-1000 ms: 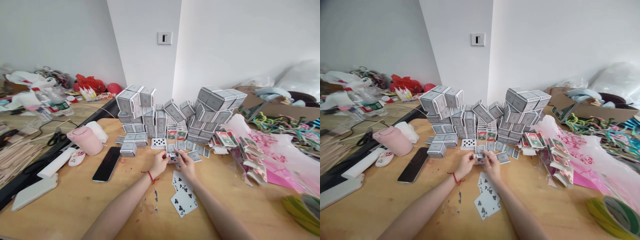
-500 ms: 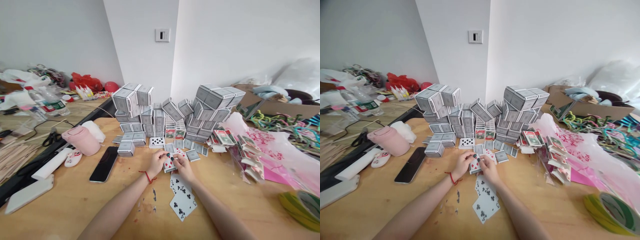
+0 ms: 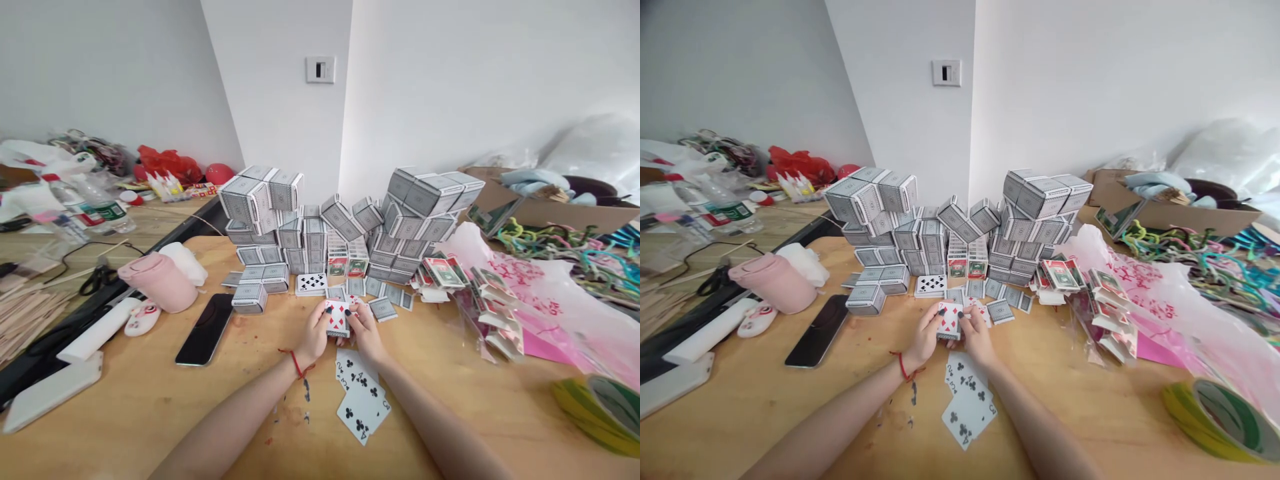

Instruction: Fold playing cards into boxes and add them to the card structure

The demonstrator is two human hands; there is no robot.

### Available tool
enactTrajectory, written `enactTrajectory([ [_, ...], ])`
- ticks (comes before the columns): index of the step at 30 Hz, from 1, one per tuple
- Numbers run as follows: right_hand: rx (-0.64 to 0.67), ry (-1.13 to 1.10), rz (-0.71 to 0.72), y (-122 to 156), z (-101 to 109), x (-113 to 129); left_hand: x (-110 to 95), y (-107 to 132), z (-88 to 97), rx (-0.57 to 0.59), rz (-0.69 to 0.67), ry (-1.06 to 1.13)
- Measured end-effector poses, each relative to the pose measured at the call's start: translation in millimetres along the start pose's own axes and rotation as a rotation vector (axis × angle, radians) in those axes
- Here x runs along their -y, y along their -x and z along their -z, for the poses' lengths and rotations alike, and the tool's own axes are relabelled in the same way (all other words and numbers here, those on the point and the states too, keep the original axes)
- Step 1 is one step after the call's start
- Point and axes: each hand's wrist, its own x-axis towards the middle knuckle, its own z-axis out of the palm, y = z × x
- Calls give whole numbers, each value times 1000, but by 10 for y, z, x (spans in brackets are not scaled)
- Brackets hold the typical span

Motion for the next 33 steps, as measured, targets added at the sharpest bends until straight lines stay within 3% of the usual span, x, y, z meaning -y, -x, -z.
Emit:
enactTrajectory([
  [13,94,-215,-66,-12,-12,-19,84,-26,-27,-79,6,51],
  [18,60,-184,-58,-24,-3,-26,145,-40,-60,-47,44,107],
  [24,23,-137,-66,-18,-20,-24,99,-21,-67,-136,-25,24],
  [27,24,-178,-88,-7,-28,-10,53,15,-81,-78,-35,118],
  [33,257,-345,-105,22,28,20,16,70,-33,1,-76,140],
])
